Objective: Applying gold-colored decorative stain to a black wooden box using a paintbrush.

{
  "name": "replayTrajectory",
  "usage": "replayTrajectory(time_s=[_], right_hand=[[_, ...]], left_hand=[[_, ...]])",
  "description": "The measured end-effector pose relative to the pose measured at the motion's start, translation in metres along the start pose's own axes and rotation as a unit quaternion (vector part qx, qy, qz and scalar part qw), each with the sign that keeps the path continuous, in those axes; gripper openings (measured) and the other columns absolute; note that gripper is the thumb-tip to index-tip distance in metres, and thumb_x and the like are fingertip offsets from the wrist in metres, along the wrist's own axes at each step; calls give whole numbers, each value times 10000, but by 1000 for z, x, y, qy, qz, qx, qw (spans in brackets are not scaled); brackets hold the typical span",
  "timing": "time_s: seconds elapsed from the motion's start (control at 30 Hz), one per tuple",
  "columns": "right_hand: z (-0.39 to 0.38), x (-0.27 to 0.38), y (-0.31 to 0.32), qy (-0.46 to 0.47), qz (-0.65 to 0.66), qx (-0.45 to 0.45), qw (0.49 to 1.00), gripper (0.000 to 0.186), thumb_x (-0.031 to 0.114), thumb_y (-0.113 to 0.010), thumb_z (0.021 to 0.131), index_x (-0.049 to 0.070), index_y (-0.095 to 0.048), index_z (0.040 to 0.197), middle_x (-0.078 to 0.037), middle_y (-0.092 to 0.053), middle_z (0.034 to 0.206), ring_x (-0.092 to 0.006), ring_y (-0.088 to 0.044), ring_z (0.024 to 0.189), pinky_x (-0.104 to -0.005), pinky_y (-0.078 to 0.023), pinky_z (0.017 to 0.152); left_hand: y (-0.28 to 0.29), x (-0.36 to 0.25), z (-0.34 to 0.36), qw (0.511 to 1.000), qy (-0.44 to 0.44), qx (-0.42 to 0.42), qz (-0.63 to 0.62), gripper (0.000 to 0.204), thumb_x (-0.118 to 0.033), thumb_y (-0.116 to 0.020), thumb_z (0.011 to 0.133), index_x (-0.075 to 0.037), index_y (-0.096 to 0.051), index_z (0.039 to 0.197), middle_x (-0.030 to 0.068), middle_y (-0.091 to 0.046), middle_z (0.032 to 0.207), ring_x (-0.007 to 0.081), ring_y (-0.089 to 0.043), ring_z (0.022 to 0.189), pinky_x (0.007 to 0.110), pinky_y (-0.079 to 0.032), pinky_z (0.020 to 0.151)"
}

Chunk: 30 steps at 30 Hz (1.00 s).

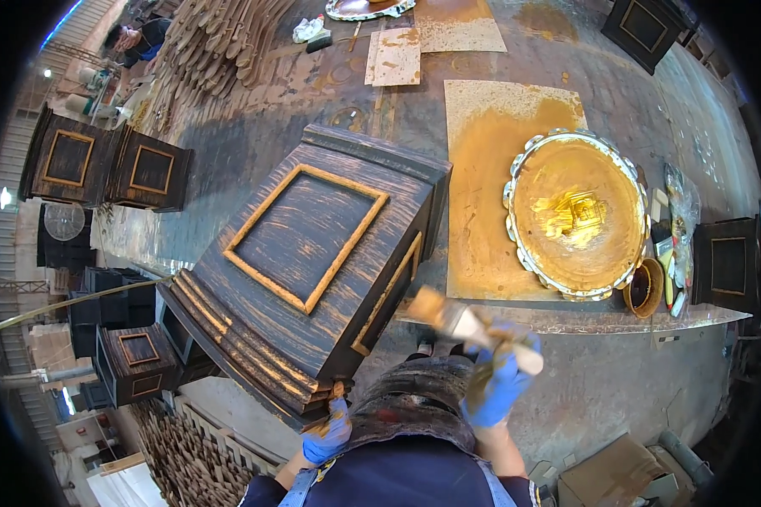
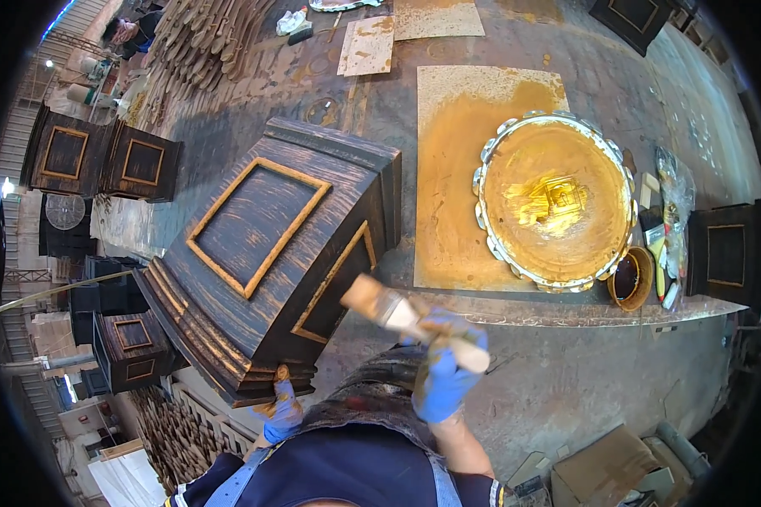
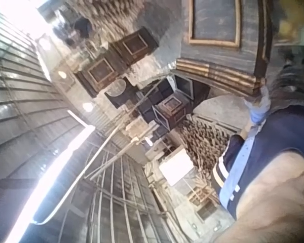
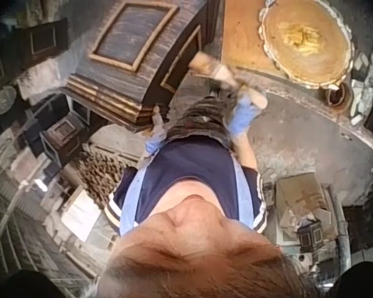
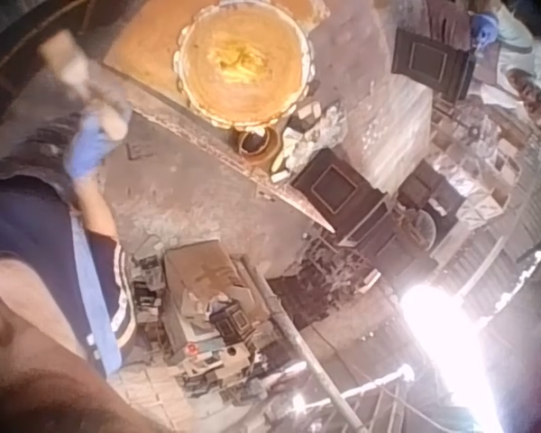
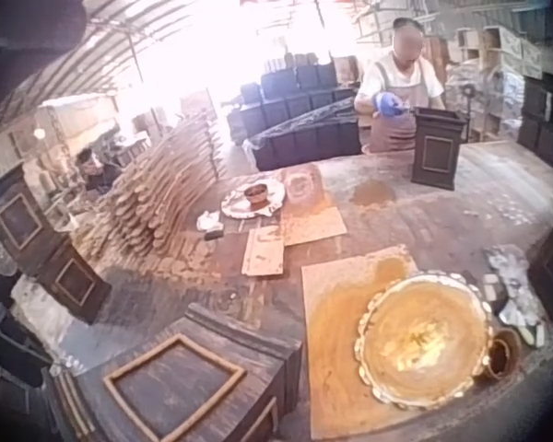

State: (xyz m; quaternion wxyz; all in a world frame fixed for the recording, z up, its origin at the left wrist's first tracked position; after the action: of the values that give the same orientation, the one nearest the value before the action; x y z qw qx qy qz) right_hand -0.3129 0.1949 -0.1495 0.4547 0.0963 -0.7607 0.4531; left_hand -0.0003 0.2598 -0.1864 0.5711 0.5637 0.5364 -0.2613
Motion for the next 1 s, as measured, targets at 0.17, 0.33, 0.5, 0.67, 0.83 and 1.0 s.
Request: replayTrajectory(time_s=[0.17, 0.33, 0.5, 0.67, 0.83, 1.0], right_hand=[[35, -26, 6, -41, -14, -55, 998, 236, 114, -548, 800, 7, -462, 993, -129, -534, 951, -231, -552, 882, -339, -502, 730], [47, -37, -2, -55, 13, -75, 996, 239, 92, -534, 808, -7, -453, 1010, -143, -544, 955, -222, -557, 865, -338, -496, 740], [40, -42, -11, -84, 6, -32, 996, 215, 99, -525, 815, 0, -462, 995, -124, -532, 958, -220, -550, 892, -331, -492, 738], [4, -36, -15, -104, -8, -2, 995, 211, 154, -553, 805, 15, -470, 941, -102, -545, 921, -216, -556, 825, -326, -490, 704], [-13, -17, -24, -62, -52, 66, 995, 244, 173, -566, 793, 16, -447, 938, -99, -541, 888, -244, -560, 846, -309, -488, 656], [9, -31, -11, -72, -18, -6, 997, 199, 107, -531, 801, 17, -442, 955, -113, -530, 945, -257, -555, 895, -326, -502, 695]], left_hand=[[0, 2, 1, 1000, 2, -3, 1, 207, -154, -546, 817, -4, -560, 959, 137, -595, 893, 197, -598, 695, 328, -526, 620], [0, 3, -1, 1000, 6, -5, 3, 203, -149, -547, 818, -3, -560, 958, 136, -595, 893, 197, -598, 693, 328, -527, 621], [4, 3, -2, 1000, 6, -11, 9, 199, -144, -548, 818, -2, -560, 956, 136, -595, 893, 196, -598, 691, 328, -528, 621], [7, 5, -5, 1000, 10, -16, 12, 195, -140, -549, 818, -1, -560, 955, 136, -595, 893, 195, -599, 690, 327, -528, 621], [9, 5, -6, 1000, 9, -25, 14, 191, -135, -549, 819, 0, -560, 954, 136, -595, 894, 195, -599, 688, 327, -529, 622], [9, 2, -4, 999, -2, -31, 14, 188, -130, -550, 819, 1, -561, 952, 135, -595, 894, 194, -599, 686, 327, -530, 622]])
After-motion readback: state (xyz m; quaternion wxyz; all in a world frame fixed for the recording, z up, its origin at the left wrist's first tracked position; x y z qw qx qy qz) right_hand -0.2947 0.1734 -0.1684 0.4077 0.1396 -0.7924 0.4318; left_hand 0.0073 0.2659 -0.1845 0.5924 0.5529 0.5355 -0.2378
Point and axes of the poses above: each hand's wrist, its own z-axis towards the middle knuckle, its own y-axis out of the back of the hand, x = y × z, the point moved 8 cm from there along z, towards the middle knuckle
